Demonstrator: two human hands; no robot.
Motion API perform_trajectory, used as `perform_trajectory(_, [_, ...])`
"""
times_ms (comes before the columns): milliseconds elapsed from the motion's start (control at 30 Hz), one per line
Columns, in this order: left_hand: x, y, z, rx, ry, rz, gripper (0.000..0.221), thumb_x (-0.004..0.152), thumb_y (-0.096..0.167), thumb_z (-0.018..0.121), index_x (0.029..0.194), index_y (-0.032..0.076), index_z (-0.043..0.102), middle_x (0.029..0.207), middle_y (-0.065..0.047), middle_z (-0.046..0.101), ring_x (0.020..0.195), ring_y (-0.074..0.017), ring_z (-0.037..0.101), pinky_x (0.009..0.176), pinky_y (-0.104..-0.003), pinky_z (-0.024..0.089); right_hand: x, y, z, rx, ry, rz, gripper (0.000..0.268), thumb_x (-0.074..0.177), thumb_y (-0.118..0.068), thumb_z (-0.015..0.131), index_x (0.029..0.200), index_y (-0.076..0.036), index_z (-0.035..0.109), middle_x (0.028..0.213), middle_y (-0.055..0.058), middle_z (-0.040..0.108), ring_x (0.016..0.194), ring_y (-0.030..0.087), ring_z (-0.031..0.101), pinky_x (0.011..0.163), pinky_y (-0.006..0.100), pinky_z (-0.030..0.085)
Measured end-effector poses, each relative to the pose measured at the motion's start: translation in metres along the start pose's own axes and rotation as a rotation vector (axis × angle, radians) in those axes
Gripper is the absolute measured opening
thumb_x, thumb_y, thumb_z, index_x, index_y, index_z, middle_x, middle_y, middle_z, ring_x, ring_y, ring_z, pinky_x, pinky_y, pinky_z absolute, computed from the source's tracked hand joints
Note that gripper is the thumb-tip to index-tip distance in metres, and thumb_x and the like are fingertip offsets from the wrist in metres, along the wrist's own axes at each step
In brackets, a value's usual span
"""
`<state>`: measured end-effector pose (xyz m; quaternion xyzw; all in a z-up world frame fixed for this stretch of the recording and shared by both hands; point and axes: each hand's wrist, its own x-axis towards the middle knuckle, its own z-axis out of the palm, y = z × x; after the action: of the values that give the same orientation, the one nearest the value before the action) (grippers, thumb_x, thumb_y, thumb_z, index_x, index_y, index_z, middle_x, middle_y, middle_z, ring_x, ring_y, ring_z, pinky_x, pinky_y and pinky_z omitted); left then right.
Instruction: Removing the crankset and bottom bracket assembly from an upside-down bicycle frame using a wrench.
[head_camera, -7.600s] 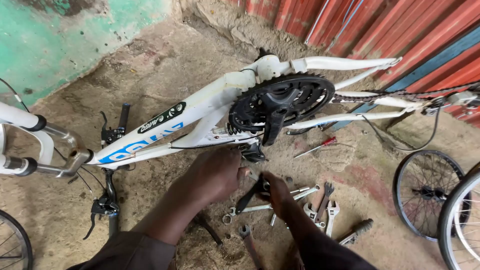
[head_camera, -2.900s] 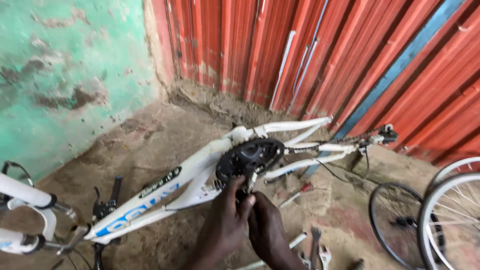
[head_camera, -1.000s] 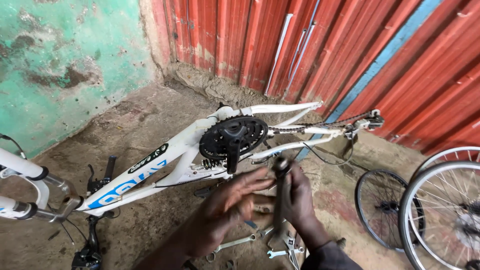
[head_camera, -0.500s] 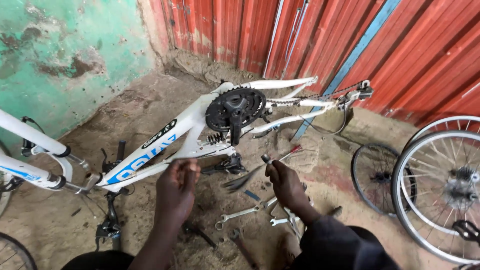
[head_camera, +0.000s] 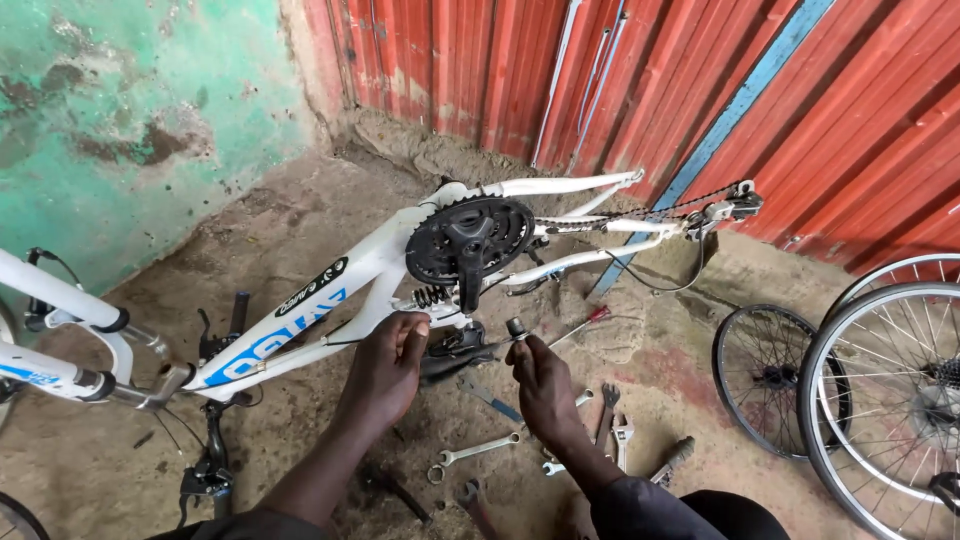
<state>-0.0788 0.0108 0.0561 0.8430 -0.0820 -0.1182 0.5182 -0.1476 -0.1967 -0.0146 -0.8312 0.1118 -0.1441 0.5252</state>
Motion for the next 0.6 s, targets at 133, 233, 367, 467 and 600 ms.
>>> perform_trajectory(133, [0.019,0.003,0.008,0.063,-0.028,0.023,0.042,0.102,0.043,0.043,0.132,0.023,0.064,0.140,-0.007,0.066,0.127,-0.0265,0.065,0.098,-0.042,0.057,-0.005,-0.036,0.003,0.191,-0.002,0.275,0.043,0.105,-0.038,0.033,0.086,-0.008,0.058,0.071,0.002,0.045,0.061,0.015,0.037,0.053,0.034,0.029])
perform_trajectory(233, [0.036,-0.002,0.017,-0.065,-0.088,0.117,0.064,0.099,0.054,0.031,0.134,0.015,0.067,0.139,-0.010,0.069,0.130,-0.0296,0.065,0.104,-0.041,0.051,-0.006,-0.018,0.011,0.121,-0.136,0.381,0.043,0.113,-0.037,0.038,0.089,-0.008,0.058,0.073,0.000,0.049,0.064,0.013,0.045,0.053,0.025,0.037])
perform_trajectory(367, [0.029,0.009,0.018,0.113,-0.183,0.015,0.046,0.099,0.048,0.049,0.135,0.025,0.065,0.141,-0.002,0.068,0.124,-0.0231,0.068,0.098,-0.038,0.057,-0.007,-0.025,0.011,0.153,-0.200,0.295,0.046,0.108,-0.045,0.039,0.090,-0.008,0.061,0.073,0.002,0.047,0.068,0.016,0.045,0.061,0.032,0.039])
perform_trajectory(467, [0.024,0.008,0.030,0.107,-0.289,0.005,0.051,0.096,0.053,0.051,0.134,0.021,0.064,0.125,-0.003,0.072,0.104,-0.0189,0.069,0.088,-0.035,0.059,-0.005,-0.036,0.010,0.133,-0.227,0.250,0.050,0.103,-0.051,0.040,0.092,-0.008,0.062,0.069,0.001,0.046,0.062,0.014,0.042,0.056,0.031,0.038])
perform_trajectory(600, [0.037,-0.007,0.051,-0.335,-0.319,0.105,0.041,0.093,0.044,0.061,0.110,0.011,0.075,0.093,-0.004,0.078,0.091,-0.0177,0.075,0.094,-0.035,0.062,-0.001,-0.051,0.009,0.185,-0.222,0.126,0.055,0.099,-0.053,0.043,0.109,-0.005,0.069,0.059,-0.004,0.037,0.046,0.008,0.027,0.040,0.030,0.024])
